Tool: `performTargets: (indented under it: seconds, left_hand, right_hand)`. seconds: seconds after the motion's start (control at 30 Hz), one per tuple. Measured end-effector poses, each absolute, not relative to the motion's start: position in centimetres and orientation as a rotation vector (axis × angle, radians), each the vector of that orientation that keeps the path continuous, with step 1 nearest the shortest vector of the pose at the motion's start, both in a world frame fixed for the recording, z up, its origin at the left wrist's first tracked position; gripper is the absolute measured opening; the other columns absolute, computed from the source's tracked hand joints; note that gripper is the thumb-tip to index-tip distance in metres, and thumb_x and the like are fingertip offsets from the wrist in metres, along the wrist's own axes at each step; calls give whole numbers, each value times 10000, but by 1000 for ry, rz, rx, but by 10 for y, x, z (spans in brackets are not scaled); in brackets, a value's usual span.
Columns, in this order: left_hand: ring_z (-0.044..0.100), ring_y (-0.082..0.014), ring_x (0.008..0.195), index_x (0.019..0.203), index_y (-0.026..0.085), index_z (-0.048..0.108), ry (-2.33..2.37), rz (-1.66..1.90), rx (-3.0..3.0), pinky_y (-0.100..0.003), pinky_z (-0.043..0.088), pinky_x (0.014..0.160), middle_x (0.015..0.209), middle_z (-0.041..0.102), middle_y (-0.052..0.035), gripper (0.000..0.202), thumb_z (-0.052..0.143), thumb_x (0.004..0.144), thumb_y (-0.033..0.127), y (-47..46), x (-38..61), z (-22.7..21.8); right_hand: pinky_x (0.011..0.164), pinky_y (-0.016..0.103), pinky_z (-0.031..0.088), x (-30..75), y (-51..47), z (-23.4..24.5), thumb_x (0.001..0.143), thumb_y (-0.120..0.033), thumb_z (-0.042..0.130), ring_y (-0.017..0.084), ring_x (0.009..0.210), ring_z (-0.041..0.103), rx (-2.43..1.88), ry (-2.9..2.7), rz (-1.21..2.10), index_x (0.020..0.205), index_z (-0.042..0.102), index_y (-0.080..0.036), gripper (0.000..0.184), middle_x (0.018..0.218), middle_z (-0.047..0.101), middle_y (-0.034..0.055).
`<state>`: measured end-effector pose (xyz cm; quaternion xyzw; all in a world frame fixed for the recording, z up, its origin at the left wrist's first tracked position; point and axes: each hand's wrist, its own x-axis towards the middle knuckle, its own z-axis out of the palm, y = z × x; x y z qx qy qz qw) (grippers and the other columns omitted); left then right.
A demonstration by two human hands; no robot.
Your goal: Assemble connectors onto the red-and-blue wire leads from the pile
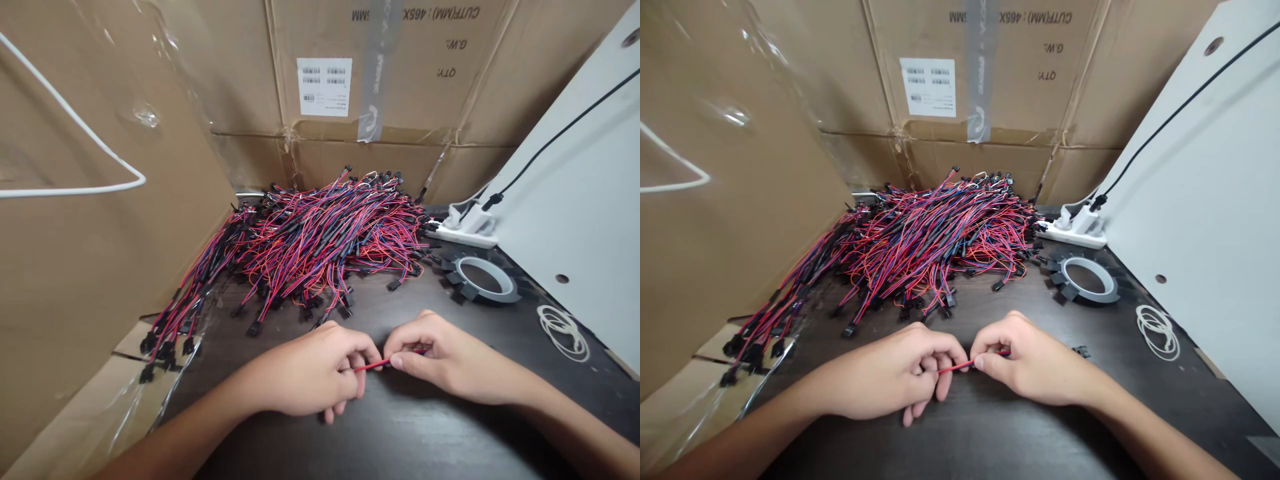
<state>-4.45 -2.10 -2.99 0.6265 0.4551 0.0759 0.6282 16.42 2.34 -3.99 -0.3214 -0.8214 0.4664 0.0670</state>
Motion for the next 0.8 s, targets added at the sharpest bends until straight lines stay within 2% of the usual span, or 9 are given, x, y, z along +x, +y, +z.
performTargets:
  seconds: [0.1, 0.2, 0.3, 0.47, 0.57, 0.73, 0.8]
  left_hand:
    - [528, -88, 485, 977, 158, 560, 1134, 229, 1514, -187, 439, 425, 706, 566, 21, 233, 444, 777, 131, -21, -44, -33]
    - [553, -107, 604, 904, 164, 575, 1247, 316, 1744, -204, 448, 536, 715, 559, 20, 115, 515, 837, 235, -23, -42, -33]
    - [548, -127, 729, 869, 162, 599, 1257, 372, 2072, -238, 424, 666, 781, 591, -5, 108, 504, 881, 211, -27, -39, -32]
    - [520, -162, 835, 875, 148, 617, 1229, 371, 2405, -277, 383, 714, 899, 582, -55, 223, 402, 911, 104, -32, -38, -31]
    - [517, -160, 821, 868, 153, 629, 1252, 384, 2361, -281, 376, 729, 870, 584, -46, 230, 412, 892, 82, -31, -38, -32]
    - [556, -145, 800, 797, 172, 657, 1315, 420, 1980, -266, 384, 737, 816, 619, -10, 167, 504, 862, 159, -27, -38, -31]
    - [565, -138, 718, 767, 159, 659, 1313, 370, 1729, -256, 404, 675, 736, 599, 0, 124, 558, 822, 207, -25, -37, -30]
  right_hand:
    - [525, 196, 321, 164, 23, -40, 879, -260, 508, 90, 556, 405, -994, -2453, 1394, 749, 662, -135, 237, 596, 512, -22]
    - [533, 198, 326, 163, 23, -38, 880, -259, 506, 93, 561, 411, -999, -2443, 1376, 740, 652, -138, 236, 602, 523, -18]
    - [543, 201, 331, 162, 21, -38, 881, -259, 501, 96, 567, 411, -996, -2444, 1377, 727, 636, -143, 235, 598, 513, -21]
    - [576, 211, 346, 159, 19, -38, 879, -247, 494, 98, 566, 417, -1012, -2446, 1319, 707, 613, -151, 231, 594, 502, -27]
    - [613, 216, 351, 158, 18, -38, 890, -244, 492, 93, 569, 426, -1003, -2481, 1276, 737, 634, -153, 228, 604, 531, -30]
    - [633, 216, 353, 160, 16, -36, 903, -266, 507, 92, 584, 459, -960, -2510, 1248, 768, 664, -160, 233, 631, 590, -26]
    - [655, 219, 357, 161, 16, -34, 898, -255, 520, 91, 591, 480, -905, -2526, 1235, 777, 678, -159, 221, 645, 617, -22]
